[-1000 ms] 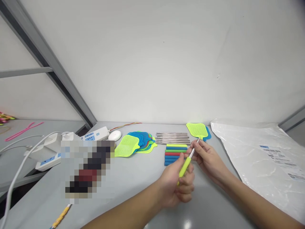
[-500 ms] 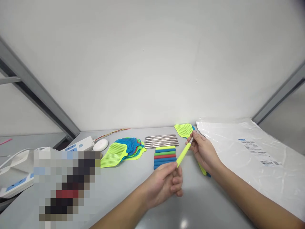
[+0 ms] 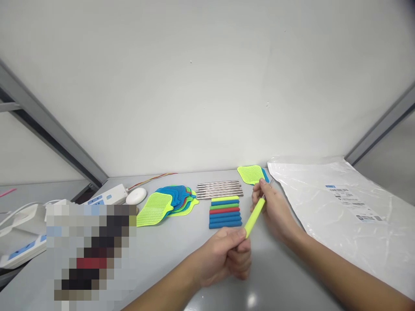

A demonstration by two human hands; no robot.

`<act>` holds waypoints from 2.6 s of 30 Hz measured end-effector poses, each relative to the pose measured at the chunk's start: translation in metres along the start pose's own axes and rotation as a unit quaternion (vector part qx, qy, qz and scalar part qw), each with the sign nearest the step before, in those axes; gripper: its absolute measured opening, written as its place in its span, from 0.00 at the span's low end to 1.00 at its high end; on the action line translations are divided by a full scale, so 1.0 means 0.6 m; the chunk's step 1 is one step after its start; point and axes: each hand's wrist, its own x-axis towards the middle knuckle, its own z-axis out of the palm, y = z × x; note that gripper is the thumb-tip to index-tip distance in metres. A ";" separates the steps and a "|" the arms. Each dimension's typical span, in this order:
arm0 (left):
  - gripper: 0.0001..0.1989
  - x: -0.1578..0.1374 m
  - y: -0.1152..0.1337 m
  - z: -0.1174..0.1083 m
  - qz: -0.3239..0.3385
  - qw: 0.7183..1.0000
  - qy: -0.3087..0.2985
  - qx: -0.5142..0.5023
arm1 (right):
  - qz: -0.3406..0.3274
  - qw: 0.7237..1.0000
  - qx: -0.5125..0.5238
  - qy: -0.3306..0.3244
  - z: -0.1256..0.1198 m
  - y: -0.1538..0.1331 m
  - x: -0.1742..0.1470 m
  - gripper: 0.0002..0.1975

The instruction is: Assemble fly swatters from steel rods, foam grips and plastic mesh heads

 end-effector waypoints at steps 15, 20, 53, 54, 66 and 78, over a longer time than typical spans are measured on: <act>0.19 0.004 0.006 -0.027 -0.075 0.996 -0.048 -0.002 | 0.021 0.967 -0.158 -0.197 0.024 0.024 -0.060 0.20; 0.22 -0.005 0.020 -0.015 -0.061 0.989 0.004 0.135 | 0.091 0.976 -0.088 -0.176 0.024 0.019 -0.068 0.17; 0.32 -0.193 0.144 -0.080 -0.053 0.393 0.475 0.786 | -0.175 0.843 -0.399 -0.316 0.024 0.033 -0.103 0.16; 0.30 -0.194 0.146 -0.077 -0.042 0.395 0.477 0.784 | -0.181 0.840 -0.402 -0.316 0.024 0.033 -0.103 0.16; 0.14 -0.174 0.170 -0.025 0.419 0.403 0.585 0.565 | -0.202 0.865 -0.361 -0.283 0.015 0.036 -0.100 0.15; 0.14 -0.112 0.123 -0.005 0.266 0.774 0.383 0.428 | -0.204 0.911 -0.285 -0.217 0.013 0.031 -0.093 0.15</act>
